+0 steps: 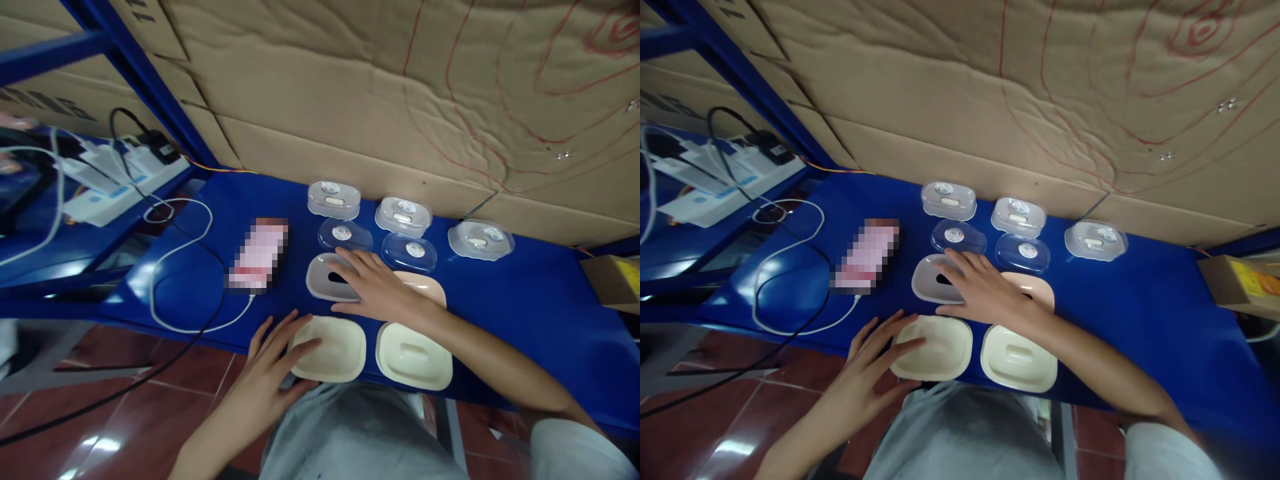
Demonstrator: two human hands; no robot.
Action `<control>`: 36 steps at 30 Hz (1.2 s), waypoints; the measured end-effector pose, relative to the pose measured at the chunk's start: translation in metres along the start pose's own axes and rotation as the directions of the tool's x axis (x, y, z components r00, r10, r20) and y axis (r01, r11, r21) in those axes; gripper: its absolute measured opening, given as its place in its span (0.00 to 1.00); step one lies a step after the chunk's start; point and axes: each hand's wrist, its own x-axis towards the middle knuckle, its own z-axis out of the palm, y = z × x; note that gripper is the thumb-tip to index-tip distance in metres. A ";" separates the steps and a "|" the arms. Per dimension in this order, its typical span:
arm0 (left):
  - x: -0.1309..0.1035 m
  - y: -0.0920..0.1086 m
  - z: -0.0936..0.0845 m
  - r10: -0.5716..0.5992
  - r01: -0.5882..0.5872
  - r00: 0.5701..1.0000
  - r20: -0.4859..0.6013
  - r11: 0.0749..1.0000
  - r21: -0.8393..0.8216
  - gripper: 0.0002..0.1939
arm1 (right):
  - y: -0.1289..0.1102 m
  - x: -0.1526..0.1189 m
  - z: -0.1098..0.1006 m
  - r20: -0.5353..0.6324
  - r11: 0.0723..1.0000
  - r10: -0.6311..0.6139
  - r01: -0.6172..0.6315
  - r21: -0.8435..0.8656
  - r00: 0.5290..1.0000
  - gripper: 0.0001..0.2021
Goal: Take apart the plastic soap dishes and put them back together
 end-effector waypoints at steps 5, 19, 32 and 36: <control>-0.004 0.000 -0.006 -0.003 0.003 1.000 0.011 1.000 0.016 0.29 | -0.002 0.003 0.000 0.019 0.997 -0.023 0.025 -0.070 1.000 0.43; 0.026 0.032 0.006 0.178 -0.165 0.959 -0.221 0.983 0.074 0.22 | 0.025 -0.137 -0.039 -0.225 0.984 0.148 -0.120 0.131 0.963 0.20; 0.074 -0.039 -0.027 -0.241 0.422 0.866 -0.437 0.821 0.384 0.28 | 0.042 -0.138 -0.016 -0.344 0.982 0.157 -0.108 0.156 0.926 0.15; 0.073 -0.037 -0.027 -0.252 0.430 0.857 -0.451 0.831 0.353 0.27 | 0.041 -0.139 -0.016 -0.353 0.982 0.159 -0.110 0.155 0.922 0.15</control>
